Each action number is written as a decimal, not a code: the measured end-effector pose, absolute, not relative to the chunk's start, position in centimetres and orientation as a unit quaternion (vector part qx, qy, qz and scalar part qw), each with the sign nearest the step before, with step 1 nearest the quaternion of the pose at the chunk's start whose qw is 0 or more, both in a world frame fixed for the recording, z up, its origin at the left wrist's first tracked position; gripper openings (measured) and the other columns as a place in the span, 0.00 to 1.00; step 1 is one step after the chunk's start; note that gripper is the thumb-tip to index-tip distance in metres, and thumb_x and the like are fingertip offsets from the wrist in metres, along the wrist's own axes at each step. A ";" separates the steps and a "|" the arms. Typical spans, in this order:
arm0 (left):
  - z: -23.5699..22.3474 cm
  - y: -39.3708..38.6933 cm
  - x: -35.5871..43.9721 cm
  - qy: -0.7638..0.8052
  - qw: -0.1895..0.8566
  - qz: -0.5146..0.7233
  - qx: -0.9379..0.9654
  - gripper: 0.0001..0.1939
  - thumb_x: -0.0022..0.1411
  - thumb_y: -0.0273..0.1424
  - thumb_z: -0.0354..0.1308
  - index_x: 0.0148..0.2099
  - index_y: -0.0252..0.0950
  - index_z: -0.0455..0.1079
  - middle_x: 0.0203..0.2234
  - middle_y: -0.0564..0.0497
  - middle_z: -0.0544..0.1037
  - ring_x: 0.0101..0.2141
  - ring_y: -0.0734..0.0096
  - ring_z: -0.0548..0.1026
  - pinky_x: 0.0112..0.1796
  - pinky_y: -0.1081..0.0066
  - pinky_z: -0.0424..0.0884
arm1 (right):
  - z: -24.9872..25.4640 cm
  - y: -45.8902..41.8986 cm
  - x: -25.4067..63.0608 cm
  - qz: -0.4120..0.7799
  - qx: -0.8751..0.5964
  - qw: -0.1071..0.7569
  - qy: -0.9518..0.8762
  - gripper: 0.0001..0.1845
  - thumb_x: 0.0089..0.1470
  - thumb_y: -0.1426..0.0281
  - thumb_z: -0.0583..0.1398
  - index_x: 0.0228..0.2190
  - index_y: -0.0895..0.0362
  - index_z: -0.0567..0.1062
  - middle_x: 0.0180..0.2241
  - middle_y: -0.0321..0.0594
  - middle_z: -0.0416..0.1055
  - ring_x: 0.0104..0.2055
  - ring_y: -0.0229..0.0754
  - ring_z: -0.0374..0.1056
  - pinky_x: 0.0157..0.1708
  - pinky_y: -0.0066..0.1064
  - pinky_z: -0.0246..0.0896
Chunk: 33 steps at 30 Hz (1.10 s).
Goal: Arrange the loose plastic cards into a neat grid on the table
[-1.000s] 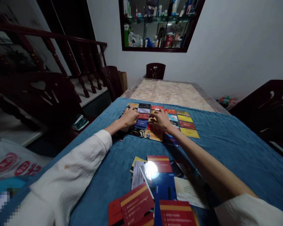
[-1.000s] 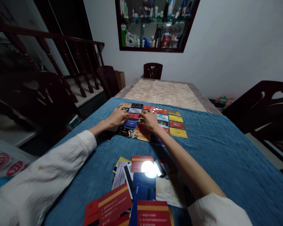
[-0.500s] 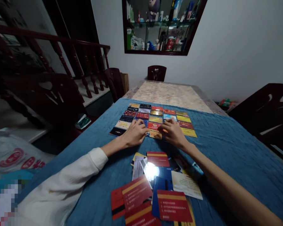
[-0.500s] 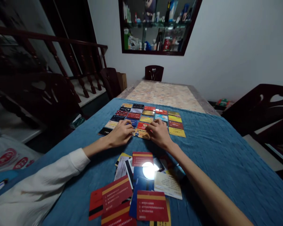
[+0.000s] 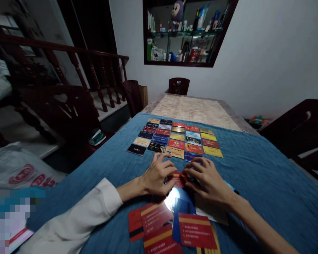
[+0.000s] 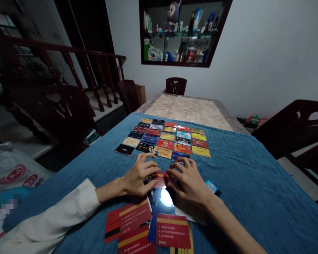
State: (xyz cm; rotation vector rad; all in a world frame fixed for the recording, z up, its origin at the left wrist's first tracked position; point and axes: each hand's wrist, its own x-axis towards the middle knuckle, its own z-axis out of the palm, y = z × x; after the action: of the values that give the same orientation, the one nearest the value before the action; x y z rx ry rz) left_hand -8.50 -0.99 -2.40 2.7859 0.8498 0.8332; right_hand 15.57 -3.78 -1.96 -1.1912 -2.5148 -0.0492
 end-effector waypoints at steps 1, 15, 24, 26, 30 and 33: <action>-2.4 -1.1 -8.7 0.276 0.058 0.278 0.918 0.11 0.59 0.35 0.59 0.43 0.39 0.76 0.39 0.45 0.80 0.56 0.49 0.66 0.56 0.48 0.57 | -1.9 -3.9 15.5 -0.011 -0.420 0.172 -0.891 0.15 0.58 0.57 0.60 0.46 0.44 0.78 0.46 0.45 0.75 0.53 0.57 0.60 0.50 0.53 0.53; -3.8 -1.2 -9.2 0.239 0.066 0.247 0.937 0.14 0.57 0.33 0.61 0.46 0.35 0.74 0.42 0.45 0.79 0.57 0.45 0.64 0.55 0.45 0.53 | -2.0 -4.2 14.9 0.059 -0.422 0.118 -0.897 0.17 0.58 0.61 0.60 0.49 0.52 0.76 0.48 0.46 0.74 0.52 0.55 0.60 0.50 0.51 0.52; -4.4 -0.8 -8.9 0.249 0.082 0.277 0.924 0.08 0.63 0.30 0.59 0.43 0.35 0.76 0.39 0.46 0.81 0.55 0.51 0.66 0.54 0.51 0.56 | -2.3 -4.0 15.2 0.063 -0.416 0.150 -0.895 0.14 0.63 0.62 0.57 0.46 0.52 0.77 0.43 0.44 0.76 0.50 0.51 0.62 0.49 0.47 0.55; -4.4 -0.6 -9.0 0.257 0.098 0.283 0.919 0.08 0.65 0.30 0.58 0.43 0.35 0.76 0.38 0.47 0.81 0.55 0.53 0.67 0.54 0.52 0.56 | -2.5 -3.9 15.3 0.062 -0.416 0.163 -0.893 0.14 0.65 0.62 0.55 0.46 0.52 0.77 0.42 0.44 0.76 0.49 0.50 0.63 0.48 0.46 0.56; -4.2 -0.3 -9.2 0.269 0.118 0.273 0.916 0.09 0.68 0.30 0.56 0.46 0.36 0.76 0.39 0.47 0.82 0.56 0.53 0.66 0.55 0.52 0.56 | -3.2 -3.4 15.7 0.057 -0.423 0.189 -0.885 0.14 0.65 0.67 0.54 0.46 0.51 0.78 0.42 0.44 0.77 0.49 0.49 0.64 0.47 0.45 0.57; -4.1 0.0 -9.2 0.278 0.127 0.266 0.914 0.09 0.69 0.28 0.55 0.46 0.37 0.76 0.39 0.48 0.82 0.56 0.54 0.66 0.54 0.53 0.57 | -3.7 -3.0 16.0 0.057 -0.424 0.202 -0.881 0.15 0.63 0.71 0.53 0.46 0.51 0.77 0.42 0.45 0.78 0.48 0.50 0.64 0.45 0.45 0.58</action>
State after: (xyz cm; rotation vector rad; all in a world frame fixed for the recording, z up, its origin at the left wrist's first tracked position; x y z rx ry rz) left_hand -9.21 -0.01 -4.15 2.6604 0.8098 0.7738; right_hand 16.00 -2.95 -3.75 -1.1838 -2.4600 0.1595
